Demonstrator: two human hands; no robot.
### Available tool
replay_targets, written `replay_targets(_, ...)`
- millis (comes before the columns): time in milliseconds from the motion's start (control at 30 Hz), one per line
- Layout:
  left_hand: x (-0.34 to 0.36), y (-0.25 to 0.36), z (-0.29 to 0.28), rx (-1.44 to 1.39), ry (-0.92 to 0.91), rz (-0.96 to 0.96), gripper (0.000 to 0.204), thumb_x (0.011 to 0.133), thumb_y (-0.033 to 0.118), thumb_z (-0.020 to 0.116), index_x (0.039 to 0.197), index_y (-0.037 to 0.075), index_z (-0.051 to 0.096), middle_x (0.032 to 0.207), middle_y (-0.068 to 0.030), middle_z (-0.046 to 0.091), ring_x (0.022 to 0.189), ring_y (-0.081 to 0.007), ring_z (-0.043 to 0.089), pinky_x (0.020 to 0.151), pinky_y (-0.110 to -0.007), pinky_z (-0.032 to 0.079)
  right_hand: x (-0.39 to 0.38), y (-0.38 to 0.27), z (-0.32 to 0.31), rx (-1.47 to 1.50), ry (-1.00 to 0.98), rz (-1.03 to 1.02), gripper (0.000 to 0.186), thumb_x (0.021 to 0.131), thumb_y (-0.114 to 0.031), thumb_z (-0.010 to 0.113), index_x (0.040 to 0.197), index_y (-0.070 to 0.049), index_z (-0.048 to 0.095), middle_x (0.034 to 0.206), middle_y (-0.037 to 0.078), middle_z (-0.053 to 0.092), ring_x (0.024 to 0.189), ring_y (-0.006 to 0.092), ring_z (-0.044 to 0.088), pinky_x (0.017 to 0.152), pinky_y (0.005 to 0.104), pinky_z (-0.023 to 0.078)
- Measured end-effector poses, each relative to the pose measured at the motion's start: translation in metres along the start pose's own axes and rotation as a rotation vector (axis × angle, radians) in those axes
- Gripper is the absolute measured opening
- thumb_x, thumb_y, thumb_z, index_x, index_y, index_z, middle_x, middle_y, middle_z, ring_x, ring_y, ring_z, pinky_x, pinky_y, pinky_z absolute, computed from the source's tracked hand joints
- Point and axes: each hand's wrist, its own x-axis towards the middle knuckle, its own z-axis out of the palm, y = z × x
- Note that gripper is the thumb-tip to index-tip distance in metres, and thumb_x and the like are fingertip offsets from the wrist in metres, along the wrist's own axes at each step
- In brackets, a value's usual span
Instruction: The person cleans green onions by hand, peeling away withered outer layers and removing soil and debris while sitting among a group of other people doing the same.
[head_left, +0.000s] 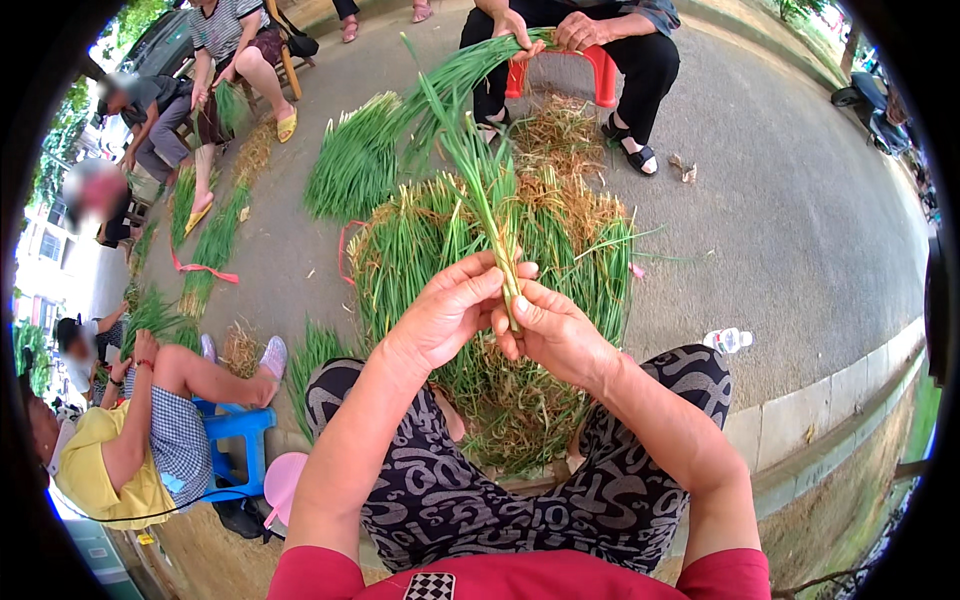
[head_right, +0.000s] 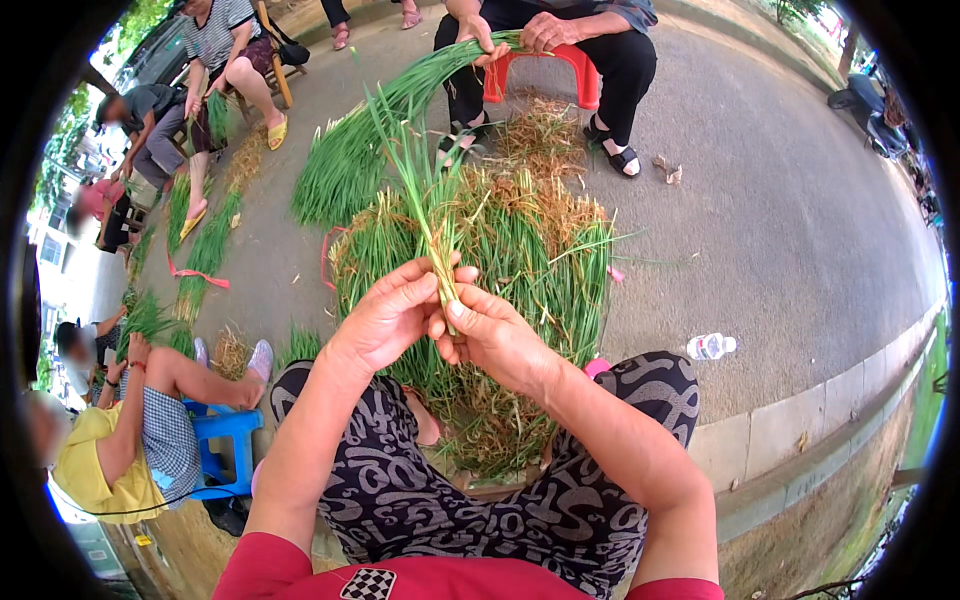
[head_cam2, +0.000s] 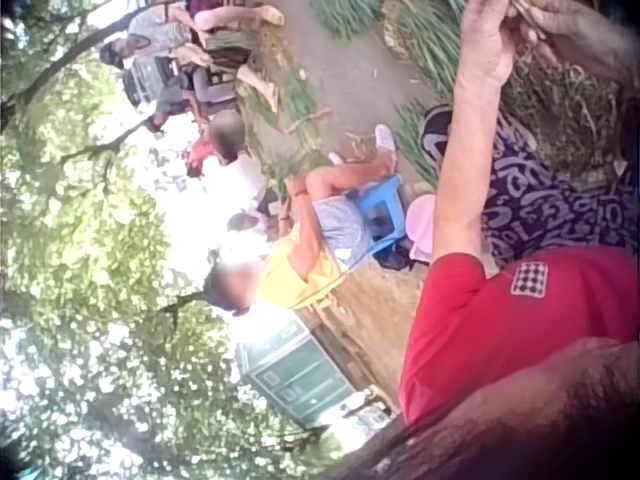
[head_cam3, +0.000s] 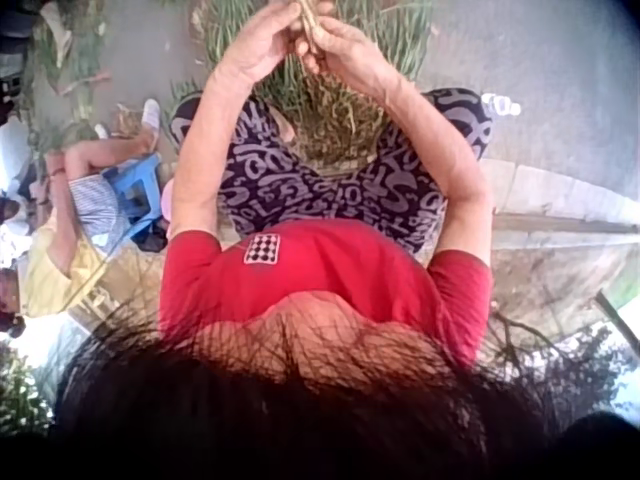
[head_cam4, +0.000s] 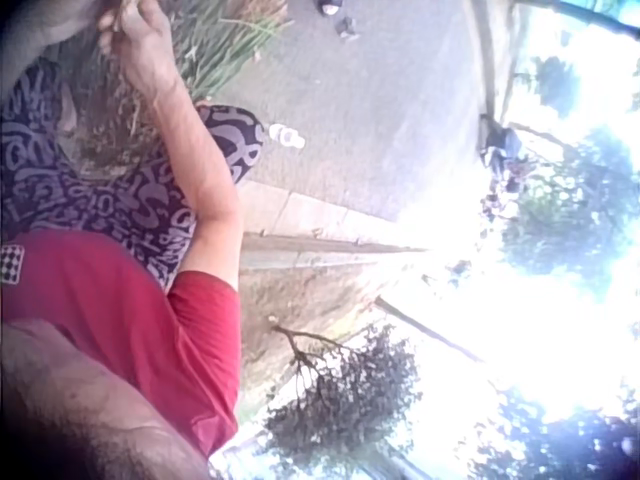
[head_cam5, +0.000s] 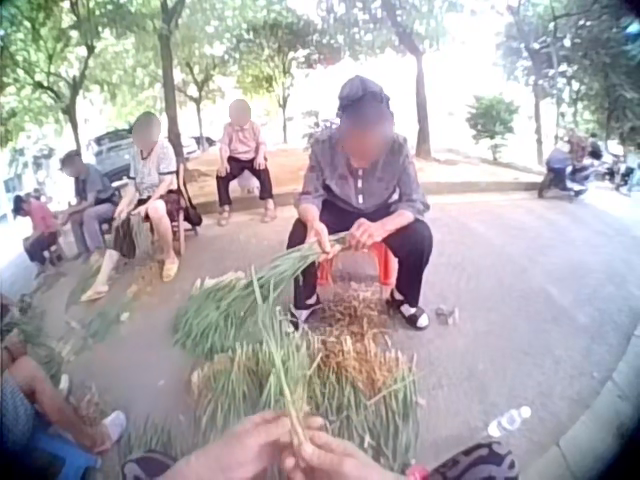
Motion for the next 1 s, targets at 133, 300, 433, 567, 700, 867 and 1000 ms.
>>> replay_targets(133,0.0,0.0,-0.003,0.028,0.114,0.015,0.033,0.093,0.016,0.056,0.124,0.007,0.053,0.112,-0.0083,0.063,0.085,-0.0128,0.06,0.071,-0.029,0.052,-0.002,-0.001,0.002,-0.137,0.046,0.048,0.028,0.099,-0.026,0.044,0.118,-0.008,0.053,0.09,0.001,0.059,0.071,0.0084,0.056,0.064,0.0233,0.047)
replay_targets(300,-0.002,-0.005,0.003,0.355,0.218,0.185,0.027,0.092,0.015,0.056,0.118,0.006,0.054,0.109,-0.0079,0.064,0.086,-0.0118,0.06,0.075,-0.027,0.049,-0.004,0.0,0.004,-0.549,0.132,0.029,0.032,0.1,-0.026,0.041,0.116,-0.001,0.052,0.087,0.005,0.059,0.065,0.0106,0.06,0.056,0.0227,0.05)
replay_targets(433,-0.003,-0.002,0.01,0.418,0.19,0.24,0.024,0.093,0.015,0.054,0.116,0.005,0.053,0.111,-0.0094,0.062,0.091,-0.0129,0.06,0.079,-0.029,0.049,-0.005,0.002,0.004,-0.51,0.167,-0.016,0.034,0.1,-0.027,0.041,0.113,0.001,0.052,0.083,0.004,0.057,0.063,0.0103,0.058,0.055,0.0224,0.049)
replay_targets(567,-0.005,-0.002,0.013,0.376,0.183,0.238,0.026,0.093,0.016,0.053,0.117,0.005,0.052,0.116,-0.01,0.06,0.097,-0.0143,0.059,0.083,-0.029,0.047,-0.005,0.004,0.001,-0.514,0.197,-0.049,0.031,0.1,-0.029,0.04,0.108,-0.001,0.053,0.078,0.001,0.055,0.062,0.0084,0.054,0.054,0.0216,0.045)
replay_targets(700,-0.006,0.0,0.018,0.246,0.194,0.161,0.028,0.092,0.015,0.055,0.117,0.004,0.052,0.115,-0.0093,0.06,0.099,-0.0148,0.058,0.084,-0.029,0.047,-0.006,0.006,-0.001,-0.506,0.202,-0.078,0.031,0.1,-0.031,0.041,0.105,-0.004,0.054,0.076,0.0,0.053,0.061,0.0071,0.051,0.054,0.0214,0.043)
replay_targets(867,-0.007,-0.008,0.01,0.188,0.25,0.051,0.029,0.086,0.011,0.064,0.113,0.002,0.056,0.097,-0.0048,0.063,0.085,-0.0112,0.059,0.077,-0.026,0.048,-0.004,0.011,0.001,-0.469,0.13,-0.016,0.034,0.099,-0.035,0.042,0.105,-0.004,0.055,0.077,0.0,0.055,0.063,0.0076,0.053,0.056,0.0219,0.044)
replay_targets(1000,-0.008,-0.005,0.008,0.342,0.265,0.068,0.032,0.085,0.011,0.064,0.115,0.003,0.055,0.097,-0.0046,0.062,0.086,-0.0122,0.058,0.08,-0.027,0.047,-0.001,0.006,0.004,-0.672,0.17,-0.032,0.033,0.097,-0.034,0.048,0.104,-0.001,0.054,0.076,0.0,0.056,0.062,0.0085,0.054,0.056,0.0232,0.046)
